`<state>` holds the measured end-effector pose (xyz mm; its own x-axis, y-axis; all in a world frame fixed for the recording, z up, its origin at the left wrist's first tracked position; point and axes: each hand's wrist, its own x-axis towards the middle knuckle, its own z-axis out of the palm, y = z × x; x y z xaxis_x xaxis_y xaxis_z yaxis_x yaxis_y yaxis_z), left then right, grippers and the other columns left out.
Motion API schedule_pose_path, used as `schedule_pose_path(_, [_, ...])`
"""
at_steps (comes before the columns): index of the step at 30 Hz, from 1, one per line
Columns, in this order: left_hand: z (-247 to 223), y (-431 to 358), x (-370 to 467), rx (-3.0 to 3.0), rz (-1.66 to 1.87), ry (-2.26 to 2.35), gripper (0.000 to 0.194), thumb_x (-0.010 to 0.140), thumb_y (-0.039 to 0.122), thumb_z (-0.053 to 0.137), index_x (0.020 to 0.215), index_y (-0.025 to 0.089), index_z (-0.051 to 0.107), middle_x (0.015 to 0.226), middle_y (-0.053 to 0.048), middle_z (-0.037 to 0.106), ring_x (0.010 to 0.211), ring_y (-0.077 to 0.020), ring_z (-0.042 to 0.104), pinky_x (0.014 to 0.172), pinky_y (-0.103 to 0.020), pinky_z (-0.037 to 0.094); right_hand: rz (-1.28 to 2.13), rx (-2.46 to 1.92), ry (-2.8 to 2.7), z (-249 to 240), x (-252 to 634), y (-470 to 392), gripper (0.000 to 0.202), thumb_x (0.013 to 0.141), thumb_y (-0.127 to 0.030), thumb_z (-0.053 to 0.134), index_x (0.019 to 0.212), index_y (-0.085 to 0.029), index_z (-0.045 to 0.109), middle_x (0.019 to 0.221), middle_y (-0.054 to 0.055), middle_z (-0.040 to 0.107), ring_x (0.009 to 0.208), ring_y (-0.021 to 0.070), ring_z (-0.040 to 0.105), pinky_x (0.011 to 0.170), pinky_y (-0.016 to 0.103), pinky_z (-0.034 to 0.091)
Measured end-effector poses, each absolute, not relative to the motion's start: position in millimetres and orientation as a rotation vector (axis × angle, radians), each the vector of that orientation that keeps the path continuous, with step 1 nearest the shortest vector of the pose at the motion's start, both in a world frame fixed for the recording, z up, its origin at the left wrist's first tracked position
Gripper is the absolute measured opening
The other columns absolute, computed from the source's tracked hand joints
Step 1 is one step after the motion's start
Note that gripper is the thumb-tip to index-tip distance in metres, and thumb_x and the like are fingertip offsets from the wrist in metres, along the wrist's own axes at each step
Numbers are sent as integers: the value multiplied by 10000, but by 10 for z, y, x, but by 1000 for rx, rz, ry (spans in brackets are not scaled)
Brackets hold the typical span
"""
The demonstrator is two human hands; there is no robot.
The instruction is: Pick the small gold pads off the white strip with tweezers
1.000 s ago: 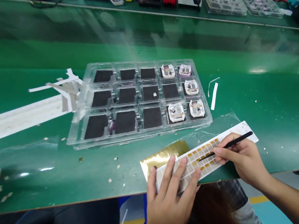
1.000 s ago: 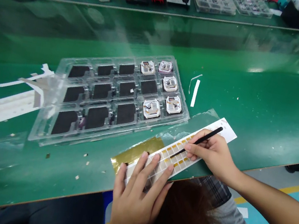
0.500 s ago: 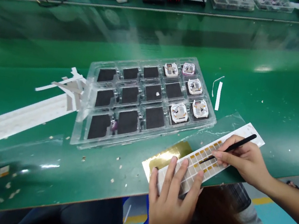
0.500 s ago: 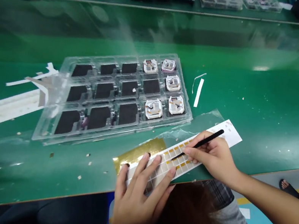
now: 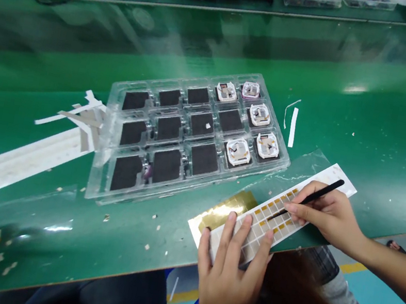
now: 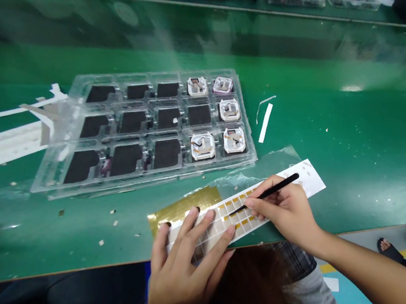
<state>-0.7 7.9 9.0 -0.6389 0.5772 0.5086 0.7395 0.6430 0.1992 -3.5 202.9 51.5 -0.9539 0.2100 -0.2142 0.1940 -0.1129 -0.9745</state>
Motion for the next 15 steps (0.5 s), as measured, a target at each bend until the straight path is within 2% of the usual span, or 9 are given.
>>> schedule_pose_path(4, [85, 93, -3, -989, -587, -2468, 296, 782, 218, 651, 1070, 284, 634, 1205, -137, 589, 1191, -330, 500, 987, -584, 327, 2285, -483, -2075, 514, -41, 2027, 166, 692, -228, 755, 692, -165, 601, 560, -20, 627, 465, 84, 557, 455, 194, 460])
schedule_pose_path(10, [75, 33, -33, -1105, -460, -2436, 378, 760, 252, 677, 1131, 278, 607, 1217, -160, 577, 1179, -353, 506, 967, -588, 343, 2297, -479, -2077, 527, -52, 2025, 164, 693, -206, 743, 699, -142, 592, 565, -15, 626, 466, 80, 559, 455, 191, 466])
schedule_pose_path(15, [89, 43, -30, -1065, -489, -2462, 360, 762, 239, 675, 1114, 285, 614, 1211, -152, 585, 1177, -348, 509, 966, -586, 345, 2306, -469, -2059, 524, -47, 2025, 162, 695, -193, 739, 697, -143, 584, 573, -19, 624, 465, 76, 557, 451, 185, 466])
